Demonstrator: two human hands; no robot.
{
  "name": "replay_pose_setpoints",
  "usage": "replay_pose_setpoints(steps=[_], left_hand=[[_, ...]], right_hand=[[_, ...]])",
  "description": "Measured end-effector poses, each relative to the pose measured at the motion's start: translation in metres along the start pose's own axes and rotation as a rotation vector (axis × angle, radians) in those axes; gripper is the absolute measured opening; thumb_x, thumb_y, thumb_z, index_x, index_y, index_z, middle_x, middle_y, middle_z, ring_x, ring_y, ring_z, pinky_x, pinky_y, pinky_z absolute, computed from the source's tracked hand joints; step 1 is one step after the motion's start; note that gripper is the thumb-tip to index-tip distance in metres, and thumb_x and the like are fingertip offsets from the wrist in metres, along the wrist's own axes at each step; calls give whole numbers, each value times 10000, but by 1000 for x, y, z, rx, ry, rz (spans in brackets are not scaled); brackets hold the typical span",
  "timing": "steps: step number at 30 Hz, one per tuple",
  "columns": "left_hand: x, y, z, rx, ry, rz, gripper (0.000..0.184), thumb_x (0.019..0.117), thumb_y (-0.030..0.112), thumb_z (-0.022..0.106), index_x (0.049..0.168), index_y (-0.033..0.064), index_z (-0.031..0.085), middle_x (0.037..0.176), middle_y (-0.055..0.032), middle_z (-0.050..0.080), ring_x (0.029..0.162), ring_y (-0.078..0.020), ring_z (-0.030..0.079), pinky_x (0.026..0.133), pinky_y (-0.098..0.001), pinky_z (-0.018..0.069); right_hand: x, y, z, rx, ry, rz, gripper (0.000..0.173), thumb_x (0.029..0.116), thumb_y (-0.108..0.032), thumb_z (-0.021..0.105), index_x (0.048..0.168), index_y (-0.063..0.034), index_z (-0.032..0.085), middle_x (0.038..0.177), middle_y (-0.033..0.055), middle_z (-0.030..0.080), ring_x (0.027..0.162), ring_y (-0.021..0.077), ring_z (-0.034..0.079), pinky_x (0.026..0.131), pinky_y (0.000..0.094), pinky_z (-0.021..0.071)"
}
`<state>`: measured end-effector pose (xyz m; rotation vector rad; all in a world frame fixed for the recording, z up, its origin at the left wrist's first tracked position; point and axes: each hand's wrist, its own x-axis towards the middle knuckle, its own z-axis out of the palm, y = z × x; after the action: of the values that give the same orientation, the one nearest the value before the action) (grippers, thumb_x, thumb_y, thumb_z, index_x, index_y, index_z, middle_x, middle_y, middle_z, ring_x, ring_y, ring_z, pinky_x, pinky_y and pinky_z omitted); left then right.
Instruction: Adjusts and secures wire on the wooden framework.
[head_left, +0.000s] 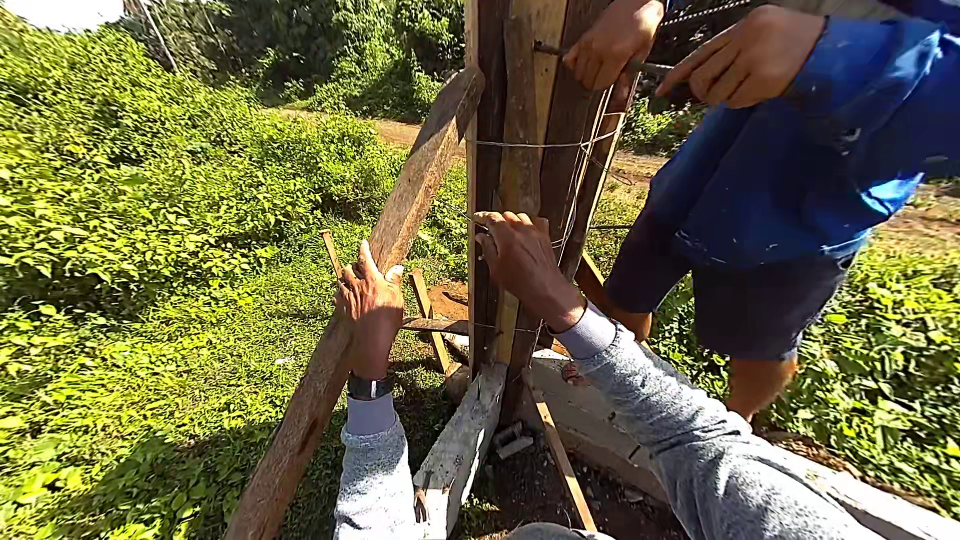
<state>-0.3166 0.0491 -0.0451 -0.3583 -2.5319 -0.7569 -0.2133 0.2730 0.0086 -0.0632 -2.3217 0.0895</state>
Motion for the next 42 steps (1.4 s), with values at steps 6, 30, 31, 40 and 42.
replay_pose_setpoints(steps=[6,30,31,40,42], left_hand=[[1,2,-1,1,-3,-14,737,1031,529,494,1641,228,210,1470,-326,453,1316,-517,481,1047,-704,373],[4,2,-3,12,9,4,726,1026,534,511,1605,153,296,1410,-287,520,1272,-500,518,999,-708,398],[4,1,-3,18,11,8,718,1027,535,507,1594,137,317,1402,-290,525,1260,-505,523,989,-708,403],[5,-1,1,26,32,18,733,1024,538,512,1602,134,311,1391,-297,517,1221,-507,537,968,-707,413],[5,-1,2,30,43,20,733,1020,536,519,1605,148,310,1377,-296,526,1206,-507,546,955,-704,420]], right_hand=[[0,0,-1,19,-28,15,344,1056,-299,545,1356,-157,640,1064,117,696,1005,329,652,904,561,496],[4,0,-1,32,-56,9,350,1050,-285,568,1367,-152,633,1154,111,702,1078,323,653,956,556,492],[3,0,-1,31,-55,5,347,1048,-274,569,1366,-152,634,1147,110,702,1074,321,655,956,552,497],[2,6,7,40,23,-52,321,1045,-180,562,1353,-144,644,1116,105,728,1018,310,690,920,552,524],[3,4,5,45,-7,-38,321,1054,-178,549,1360,-143,639,1128,112,727,1028,319,689,932,560,519]])
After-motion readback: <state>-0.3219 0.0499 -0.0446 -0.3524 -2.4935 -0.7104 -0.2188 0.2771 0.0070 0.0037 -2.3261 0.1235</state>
